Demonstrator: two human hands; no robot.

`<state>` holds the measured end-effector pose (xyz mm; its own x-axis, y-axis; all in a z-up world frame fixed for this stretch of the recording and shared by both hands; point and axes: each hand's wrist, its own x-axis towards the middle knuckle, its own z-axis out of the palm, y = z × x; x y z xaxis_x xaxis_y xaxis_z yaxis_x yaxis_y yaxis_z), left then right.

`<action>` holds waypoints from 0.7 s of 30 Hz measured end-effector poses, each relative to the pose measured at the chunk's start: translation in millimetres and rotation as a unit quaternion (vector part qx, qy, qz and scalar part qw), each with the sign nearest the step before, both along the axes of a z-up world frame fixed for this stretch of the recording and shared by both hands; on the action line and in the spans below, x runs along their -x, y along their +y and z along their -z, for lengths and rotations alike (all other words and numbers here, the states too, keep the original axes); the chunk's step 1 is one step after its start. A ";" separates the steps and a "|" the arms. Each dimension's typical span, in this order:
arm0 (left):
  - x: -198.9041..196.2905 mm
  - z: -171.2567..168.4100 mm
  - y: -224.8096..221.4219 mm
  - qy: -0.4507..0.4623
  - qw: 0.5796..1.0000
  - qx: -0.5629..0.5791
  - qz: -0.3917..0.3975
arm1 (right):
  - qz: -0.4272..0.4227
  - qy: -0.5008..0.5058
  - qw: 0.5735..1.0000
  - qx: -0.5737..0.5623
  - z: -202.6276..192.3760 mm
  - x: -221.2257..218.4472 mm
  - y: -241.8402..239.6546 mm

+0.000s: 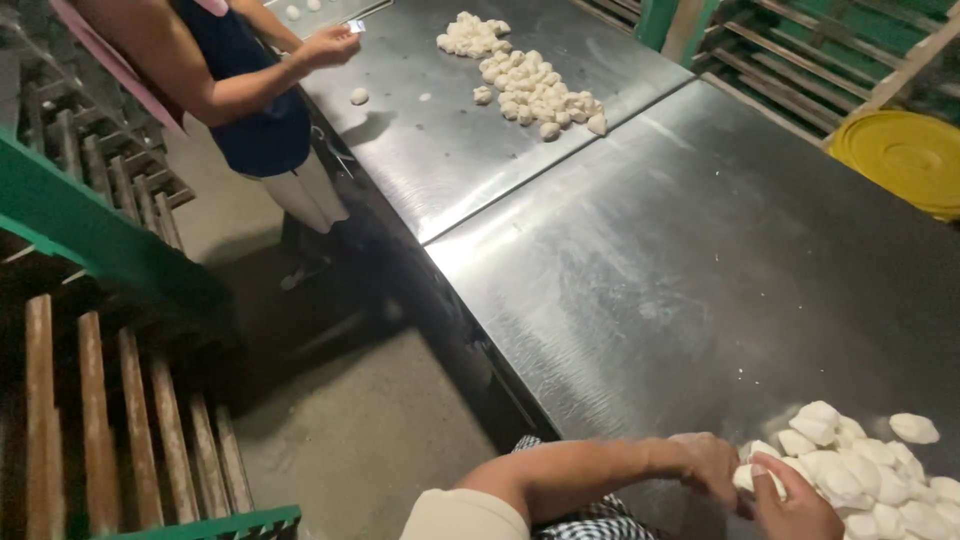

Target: Dividing, rolling, and arranging small dough pieces on a bakery production table.

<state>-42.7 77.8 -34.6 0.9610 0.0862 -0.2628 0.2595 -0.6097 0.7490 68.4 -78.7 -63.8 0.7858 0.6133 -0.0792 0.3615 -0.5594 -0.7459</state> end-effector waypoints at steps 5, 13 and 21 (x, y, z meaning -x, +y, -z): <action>-7.2 8.0 -25.3 0.042 0.995 -0.051 -0.074 | 0.014 -0.203 0.975 0.090 25.7 -2.4 -3.2; 6.2 -26.5 -31.5 0.023 0.997 -0.045 -0.054 | 0.038 -0.049 0.997 0.055 36.5 -24.5 -11.9; 39.3 52.6 16.6 -0.009 0.997 -0.051 -0.055 | -0.137 -0.091 0.979 -0.117 220.8 -56.2 -77.9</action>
